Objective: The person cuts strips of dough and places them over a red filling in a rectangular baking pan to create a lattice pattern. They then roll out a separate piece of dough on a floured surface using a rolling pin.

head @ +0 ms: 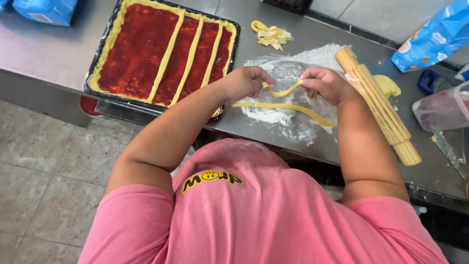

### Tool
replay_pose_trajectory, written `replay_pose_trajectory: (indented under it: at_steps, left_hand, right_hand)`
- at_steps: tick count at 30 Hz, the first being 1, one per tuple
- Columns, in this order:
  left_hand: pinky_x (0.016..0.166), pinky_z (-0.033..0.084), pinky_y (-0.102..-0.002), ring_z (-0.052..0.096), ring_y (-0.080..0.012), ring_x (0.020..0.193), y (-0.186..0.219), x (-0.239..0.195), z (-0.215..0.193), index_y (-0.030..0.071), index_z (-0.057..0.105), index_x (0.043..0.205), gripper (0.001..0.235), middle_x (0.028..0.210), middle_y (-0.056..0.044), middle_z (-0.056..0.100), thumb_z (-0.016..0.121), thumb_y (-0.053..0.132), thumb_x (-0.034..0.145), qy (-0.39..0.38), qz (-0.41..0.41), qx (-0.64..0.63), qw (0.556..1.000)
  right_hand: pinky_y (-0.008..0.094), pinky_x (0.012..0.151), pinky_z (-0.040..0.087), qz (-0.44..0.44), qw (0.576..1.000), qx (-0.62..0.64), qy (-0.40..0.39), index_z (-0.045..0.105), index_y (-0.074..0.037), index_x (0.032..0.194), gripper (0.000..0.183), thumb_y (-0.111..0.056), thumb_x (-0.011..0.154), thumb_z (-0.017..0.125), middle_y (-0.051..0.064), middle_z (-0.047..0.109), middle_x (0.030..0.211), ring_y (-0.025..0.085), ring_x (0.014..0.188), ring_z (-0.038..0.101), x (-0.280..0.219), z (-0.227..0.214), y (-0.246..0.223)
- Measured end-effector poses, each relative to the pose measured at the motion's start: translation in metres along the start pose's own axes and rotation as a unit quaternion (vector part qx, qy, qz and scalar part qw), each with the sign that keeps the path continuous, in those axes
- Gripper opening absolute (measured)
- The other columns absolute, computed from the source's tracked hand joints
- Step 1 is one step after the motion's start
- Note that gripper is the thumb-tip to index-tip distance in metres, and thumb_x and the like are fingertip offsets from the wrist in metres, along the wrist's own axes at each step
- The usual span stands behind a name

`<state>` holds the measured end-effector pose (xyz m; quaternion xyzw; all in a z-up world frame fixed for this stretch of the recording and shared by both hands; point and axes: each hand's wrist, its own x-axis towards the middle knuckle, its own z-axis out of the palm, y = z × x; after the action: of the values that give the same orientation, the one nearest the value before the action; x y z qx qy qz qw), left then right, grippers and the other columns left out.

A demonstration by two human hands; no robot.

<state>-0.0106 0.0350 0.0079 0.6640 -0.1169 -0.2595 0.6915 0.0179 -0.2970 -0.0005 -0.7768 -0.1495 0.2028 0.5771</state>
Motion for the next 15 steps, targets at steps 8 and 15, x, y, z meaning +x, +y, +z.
replay_pose_trajectory:
  at_steps: [8, 15]
  left_hand:
    - [0.065, 0.053, -0.021, 0.058, -0.0079, 0.065, 0.055, -0.097, -0.079, 0.008, 0.071, 0.109, 0.023, 0.083, -0.007, 0.068, 0.057, 0.001, 0.091, 0.116, 0.012, 0.021, 0.993]
    - [0.074, 0.055, -0.024, 0.059, -0.0085, 0.075, 0.090, -0.156, -0.146, 0.016, 0.069, 0.110, 0.023, 0.095, 0.002, 0.074, 0.054, 0.003, 0.097, 0.231, -0.046, 0.109, 0.966]
  right_hand:
    - [0.021, 0.055, 0.041, 0.025, 0.987, -0.117, -0.103, 0.067, -0.008, 0.095, 0.008, -0.015, 0.098, 0.068, 0.002, 0.057, 0.069, 0.009, 0.061, 0.051, 0.118, 0.084, -0.109]
    - [0.024, 0.070, 0.044, 0.066, 0.961, -0.240, -0.120, 0.062, -0.018, 0.092, 0.013, -0.028, 0.098, 0.067, -0.003, 0.054, 0.075, 0.009, 0.071, 0.050, 0.204, 0.177, -0.192]
